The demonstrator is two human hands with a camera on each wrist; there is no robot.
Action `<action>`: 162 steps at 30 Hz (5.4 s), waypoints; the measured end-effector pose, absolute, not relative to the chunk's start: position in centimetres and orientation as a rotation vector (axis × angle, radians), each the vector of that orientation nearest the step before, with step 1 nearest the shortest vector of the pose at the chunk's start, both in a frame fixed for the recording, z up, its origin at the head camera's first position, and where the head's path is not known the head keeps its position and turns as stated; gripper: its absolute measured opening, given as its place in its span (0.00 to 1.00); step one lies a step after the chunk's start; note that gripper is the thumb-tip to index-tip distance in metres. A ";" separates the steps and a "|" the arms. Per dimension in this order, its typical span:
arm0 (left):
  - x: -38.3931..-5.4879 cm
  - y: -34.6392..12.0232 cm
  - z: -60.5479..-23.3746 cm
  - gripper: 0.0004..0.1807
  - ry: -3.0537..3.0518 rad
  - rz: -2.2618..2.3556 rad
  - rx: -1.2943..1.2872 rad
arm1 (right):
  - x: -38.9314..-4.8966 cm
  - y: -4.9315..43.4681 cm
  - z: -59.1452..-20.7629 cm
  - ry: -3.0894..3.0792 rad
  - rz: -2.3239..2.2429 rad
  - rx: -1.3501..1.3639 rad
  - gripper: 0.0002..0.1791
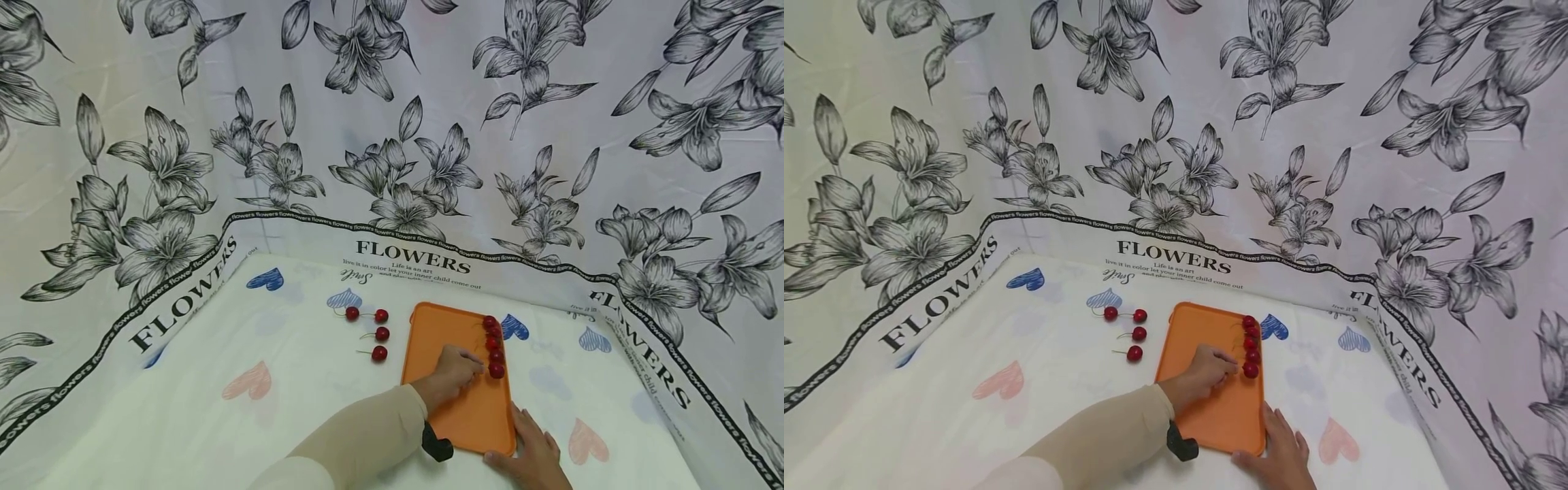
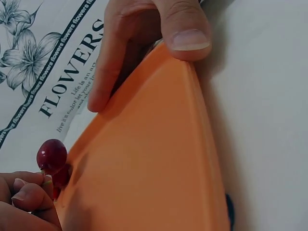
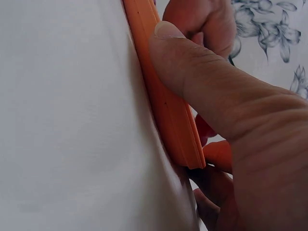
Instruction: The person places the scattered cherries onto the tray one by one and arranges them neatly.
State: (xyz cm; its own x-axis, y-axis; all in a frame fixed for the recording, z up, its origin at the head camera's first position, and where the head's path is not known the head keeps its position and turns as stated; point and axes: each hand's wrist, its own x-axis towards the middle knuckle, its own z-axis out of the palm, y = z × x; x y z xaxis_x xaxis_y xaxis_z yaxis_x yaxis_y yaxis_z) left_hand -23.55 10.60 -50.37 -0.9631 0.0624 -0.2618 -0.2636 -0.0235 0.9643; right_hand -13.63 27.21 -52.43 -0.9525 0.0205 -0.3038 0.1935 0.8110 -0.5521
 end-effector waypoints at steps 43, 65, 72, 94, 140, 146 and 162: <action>-24.1 12.6 -51.2 0.04 2.005 2.154 -0.435 | -13.5 27.0 -52.5 2.727 -0.840 0.163 0.76; -24.0 9.9 -49.3 0.05 1.892 2.311 -0.400 | -13.6 27.0 -52.3 2.699 -0.850 0.169 0.76; -24.6 7.4 -46.9 0.04 1.816 2.415 -0.387 | -13.8 27.1 -52.5 2.691 -0.847 0.184 0.75; -25.3 -7.8 -44.2 0.05 1.717 2.742 -0.195 | -13.7 27.3 -52.4 2.712 -0.849 0.128 0.75; -30.7 -16.9 -52.2 0.13 2.213 2.113 -0.637 | -13.2 27.5 -51.9 2.714 -0.900 0.097 0.69; -30.9 -16.5 -52.3 0.12 2.277 2.049 -0.626 | -13.3 27.6 -52.1 2.718 -0.897 0.101 0.70; -29.8 -14.9 -50.1 0.09 2.197 2.240 -0.333 | -13.3 27.2 -52.1 2.717 -0.884 0.127 0.73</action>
State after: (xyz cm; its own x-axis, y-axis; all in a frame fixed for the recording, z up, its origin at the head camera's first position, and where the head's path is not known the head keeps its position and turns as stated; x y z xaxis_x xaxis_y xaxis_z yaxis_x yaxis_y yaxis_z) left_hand -29.85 -14.93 -50.15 -0.9777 -0.1568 -0.1400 -0.1369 -0.0304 0.9901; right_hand -13.30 27.16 -52.11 -0.9568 -0.0031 -0.2906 0.1684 0.8090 -0.5631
